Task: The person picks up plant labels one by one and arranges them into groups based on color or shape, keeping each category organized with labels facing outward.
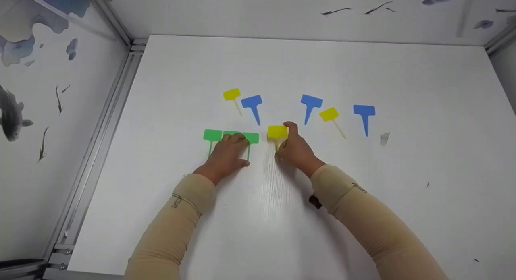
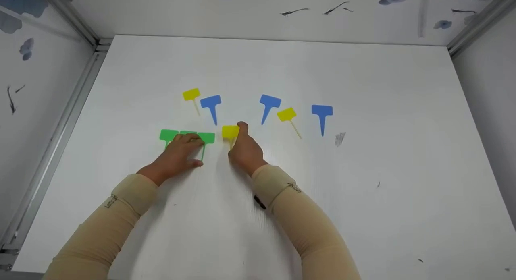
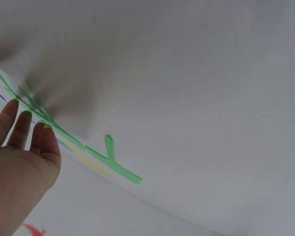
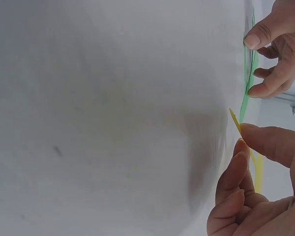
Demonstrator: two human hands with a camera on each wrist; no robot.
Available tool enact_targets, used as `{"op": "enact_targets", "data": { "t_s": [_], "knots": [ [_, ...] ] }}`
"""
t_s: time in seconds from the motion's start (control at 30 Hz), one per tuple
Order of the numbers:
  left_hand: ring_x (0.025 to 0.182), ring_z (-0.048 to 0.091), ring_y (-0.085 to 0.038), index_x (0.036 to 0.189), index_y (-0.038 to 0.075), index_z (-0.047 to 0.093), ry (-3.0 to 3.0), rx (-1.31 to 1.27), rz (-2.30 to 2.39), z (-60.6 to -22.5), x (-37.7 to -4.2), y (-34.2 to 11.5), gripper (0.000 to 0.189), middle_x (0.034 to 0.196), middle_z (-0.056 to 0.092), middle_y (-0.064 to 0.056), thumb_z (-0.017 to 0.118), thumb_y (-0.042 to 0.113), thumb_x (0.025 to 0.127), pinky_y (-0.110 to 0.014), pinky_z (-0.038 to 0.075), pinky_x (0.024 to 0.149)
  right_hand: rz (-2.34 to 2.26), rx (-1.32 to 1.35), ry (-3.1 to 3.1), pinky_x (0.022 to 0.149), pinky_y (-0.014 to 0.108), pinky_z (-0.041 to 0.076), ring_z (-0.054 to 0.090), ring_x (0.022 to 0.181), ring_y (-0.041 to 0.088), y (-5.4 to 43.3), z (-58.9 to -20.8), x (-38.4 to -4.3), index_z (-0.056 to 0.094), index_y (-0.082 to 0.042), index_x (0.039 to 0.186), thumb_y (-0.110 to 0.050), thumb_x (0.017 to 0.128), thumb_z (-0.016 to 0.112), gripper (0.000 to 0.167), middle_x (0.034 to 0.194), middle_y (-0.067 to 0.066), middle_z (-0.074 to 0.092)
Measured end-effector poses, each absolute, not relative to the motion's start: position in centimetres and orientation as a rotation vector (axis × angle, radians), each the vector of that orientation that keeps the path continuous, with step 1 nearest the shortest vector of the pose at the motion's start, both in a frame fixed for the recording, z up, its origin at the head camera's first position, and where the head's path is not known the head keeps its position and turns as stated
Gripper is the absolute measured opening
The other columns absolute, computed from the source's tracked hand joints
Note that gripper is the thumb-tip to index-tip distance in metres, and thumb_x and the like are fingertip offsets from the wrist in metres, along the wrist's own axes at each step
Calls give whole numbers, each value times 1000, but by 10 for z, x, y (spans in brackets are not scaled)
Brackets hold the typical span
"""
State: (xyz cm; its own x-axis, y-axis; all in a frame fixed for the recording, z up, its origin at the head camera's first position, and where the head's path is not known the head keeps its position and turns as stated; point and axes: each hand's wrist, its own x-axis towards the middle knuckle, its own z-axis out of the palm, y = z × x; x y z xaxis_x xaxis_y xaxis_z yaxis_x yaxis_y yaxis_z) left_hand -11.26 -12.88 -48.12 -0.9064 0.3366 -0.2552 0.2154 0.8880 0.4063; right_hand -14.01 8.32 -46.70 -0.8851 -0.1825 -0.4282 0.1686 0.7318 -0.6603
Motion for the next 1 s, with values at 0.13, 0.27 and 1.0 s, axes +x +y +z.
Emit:
{"op": "enact_targets", "data": {
  "t_s": [0.13,0.27,1.0],
  "knots": [
    [131,34,-26,140,11,50,2739,416,533,-480,-113,-129,60,145,43,-6,72,30,88,-41,31,112,-993,4,2464,65,29,39,46,68,22,81,-467,-139,16,-13,148,-2,81,60,80,77,6,49],
    [131,34,-27,139,10,51,2747,426,514,-480,-113,-129,59,145,44,-6,72,30,87,-41,32,111,-994,38,2443,69,29,41,48,73,23,79,-467,-138,15,-15,149,-3,83,59,80,83,8,51],
    [133,33,-28,140,10,50,2727,424,503,-482,-114,-129,60,148,42,-7,71,31,88,-42,30,112,-923,3,2480,80,33,50,53,80,27,69,-472,-130,16,-15,148,-6,88,48,68,104,14,60]
  ]
}}
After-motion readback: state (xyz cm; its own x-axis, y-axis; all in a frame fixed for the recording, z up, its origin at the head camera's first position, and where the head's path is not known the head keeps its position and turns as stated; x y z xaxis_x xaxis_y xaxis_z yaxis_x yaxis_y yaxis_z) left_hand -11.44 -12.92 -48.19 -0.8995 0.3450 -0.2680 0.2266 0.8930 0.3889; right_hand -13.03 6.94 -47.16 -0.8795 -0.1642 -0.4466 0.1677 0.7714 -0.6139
